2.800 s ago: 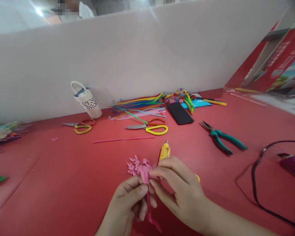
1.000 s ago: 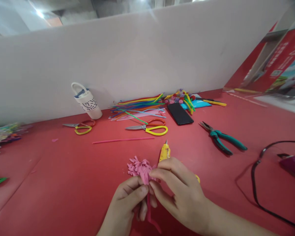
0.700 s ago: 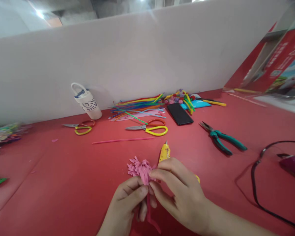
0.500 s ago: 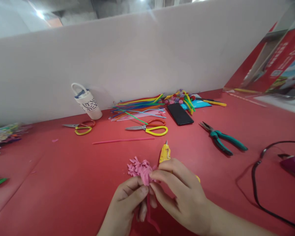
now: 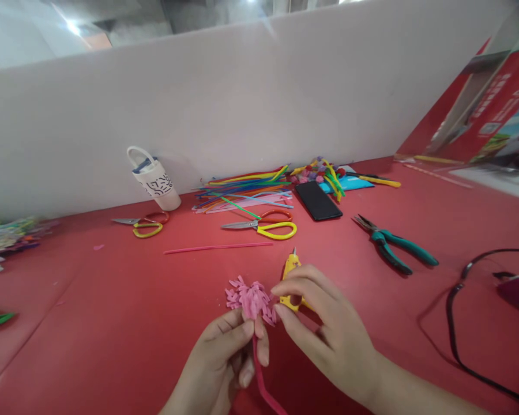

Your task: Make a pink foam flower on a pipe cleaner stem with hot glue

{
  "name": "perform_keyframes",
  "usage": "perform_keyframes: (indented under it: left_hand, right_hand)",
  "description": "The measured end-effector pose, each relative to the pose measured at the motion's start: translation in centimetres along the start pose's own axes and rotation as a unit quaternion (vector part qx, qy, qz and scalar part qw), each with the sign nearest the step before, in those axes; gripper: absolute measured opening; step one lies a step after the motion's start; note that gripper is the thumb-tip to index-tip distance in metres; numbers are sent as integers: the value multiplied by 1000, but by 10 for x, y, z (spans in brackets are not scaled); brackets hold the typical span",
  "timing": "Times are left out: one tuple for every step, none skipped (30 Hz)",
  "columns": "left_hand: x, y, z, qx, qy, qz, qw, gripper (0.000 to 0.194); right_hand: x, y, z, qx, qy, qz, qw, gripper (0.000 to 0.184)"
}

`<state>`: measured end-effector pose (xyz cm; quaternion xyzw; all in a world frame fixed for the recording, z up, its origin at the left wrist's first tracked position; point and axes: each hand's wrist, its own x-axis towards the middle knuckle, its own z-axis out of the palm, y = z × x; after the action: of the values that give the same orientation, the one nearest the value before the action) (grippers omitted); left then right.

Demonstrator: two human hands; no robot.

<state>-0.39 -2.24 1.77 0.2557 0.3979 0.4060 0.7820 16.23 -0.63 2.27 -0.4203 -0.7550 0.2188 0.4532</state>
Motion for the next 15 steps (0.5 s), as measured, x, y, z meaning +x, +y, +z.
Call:
perform_keyframes:
  left_hand:
    - [0, 0, -1, -5, -10, -7, 1000, 14]
    - [0, 0, -1, -10, -20, -12, 1000, 14]
    - [0, 0, -2, -17, -29, -16, 999, 15]
    - [0, 0, -2, -25, -36, -19, 999, 16]
    - [1, 0, -3, -32, -41, -22, 998, 17]
    - [1, 0, -3, -38, -45, -26, 998, 18]
    - [1, -1, -3, -43, -48, -30, 997, 18]
    - [1, -1, -3, -46, -50, -36, 997, 17]
    - [2, -1, -3, -46, -52, -41, 997, 15]
    - [2, -1, -3, -44, -49, -43, 997, 13]
    - [3, -1, -3, -40, -43, -41, 997, 12]
    - [3, -2, -2, -33, -34, -38, 998, 11]
    - [3, -2, -2, -25, -21, -32, 999, 11]
    - [4, -3, -2, -16, -7, -26, 1000, 11]
    - [4, -3, -2, -9, 8, -19, 1000, 12]
  right_hand:
    - [2, 0, 0, 34, -14, 44, 998, 12]
    - [4, -1, -1, 80, -35, 91, 992, 13]
    - [6, -1, 0, 137, -57, 137, 979, 14]
    - [7, -1, 0, 198, -78, 177, 961, 16]
    - [8, -1, 1, 257, -97, 206, 939, 18]
    - [8, -1, 2, 308, -113, 222, 918, 20]
    - [7, -1, 3, 348, -125, 229, 900, 21]
    - [7, -1, 4, 371, -132, 231, 889, 20]
    - [6, -1, 5, 381, -132, 232, 885, 19]
    - [5, -1, 7, 379, -129, 230, 887, 17]
    - [4, -1, 7, 369, -123, 228, 893, 16]
    - [4, -1, 7, 353, -119, 227, 900, 15]
    - [4, -2, 7, 332, -119, 224, 909, 15]
    - [5, -2, 5, 301, -119, 218, 921, 16]
    - [6, -1, 1, 254, -119, 206, 937, 18]
